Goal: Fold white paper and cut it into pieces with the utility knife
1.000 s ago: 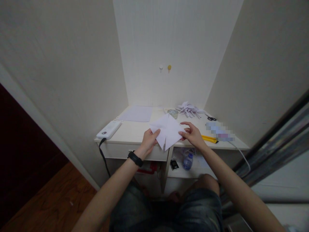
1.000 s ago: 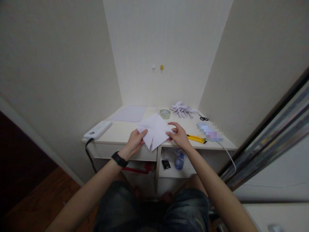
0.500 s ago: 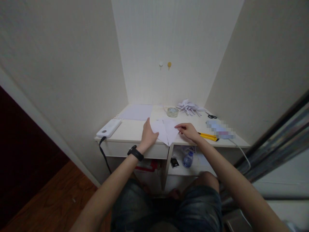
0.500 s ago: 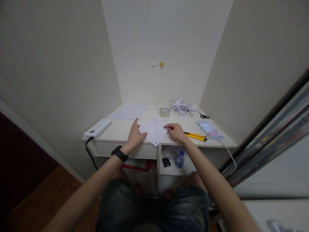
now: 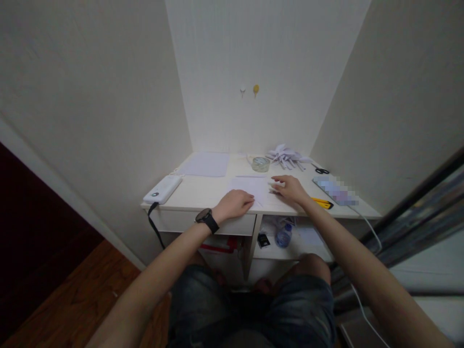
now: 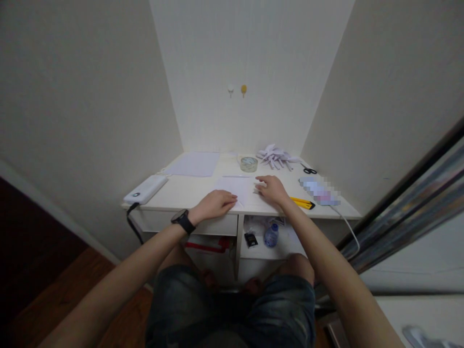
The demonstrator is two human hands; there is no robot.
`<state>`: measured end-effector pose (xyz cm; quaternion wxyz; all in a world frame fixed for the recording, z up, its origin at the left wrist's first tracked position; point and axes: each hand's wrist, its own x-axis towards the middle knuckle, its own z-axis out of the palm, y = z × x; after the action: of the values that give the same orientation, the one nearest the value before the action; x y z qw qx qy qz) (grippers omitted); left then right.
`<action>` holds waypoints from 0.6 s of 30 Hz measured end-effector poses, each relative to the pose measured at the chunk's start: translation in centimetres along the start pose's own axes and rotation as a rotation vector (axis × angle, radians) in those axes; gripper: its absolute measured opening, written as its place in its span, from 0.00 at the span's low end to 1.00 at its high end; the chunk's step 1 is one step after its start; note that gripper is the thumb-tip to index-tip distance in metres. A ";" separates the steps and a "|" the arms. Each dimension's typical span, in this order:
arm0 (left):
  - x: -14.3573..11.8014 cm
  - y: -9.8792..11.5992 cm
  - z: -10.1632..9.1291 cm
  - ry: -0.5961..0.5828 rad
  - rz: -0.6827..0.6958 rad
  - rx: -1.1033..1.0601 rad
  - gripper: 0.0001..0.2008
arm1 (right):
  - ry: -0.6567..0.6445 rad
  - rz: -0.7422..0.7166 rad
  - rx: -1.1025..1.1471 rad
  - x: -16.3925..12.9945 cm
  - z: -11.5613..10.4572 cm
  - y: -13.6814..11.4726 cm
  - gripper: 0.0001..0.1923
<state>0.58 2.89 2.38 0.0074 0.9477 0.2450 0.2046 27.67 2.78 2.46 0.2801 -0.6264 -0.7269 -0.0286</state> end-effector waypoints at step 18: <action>1.4 -1.2 0.9 -0.038 0.066 0.093 0.19 | -0.043 -0.046 0.100 -6.2 -2.9 4.4 0.16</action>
<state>1.52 4.64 1.97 -0.0389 0.9582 0.2228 0.1752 33.16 -3.02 0.81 0.2947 -0.5952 -0.7474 0.0148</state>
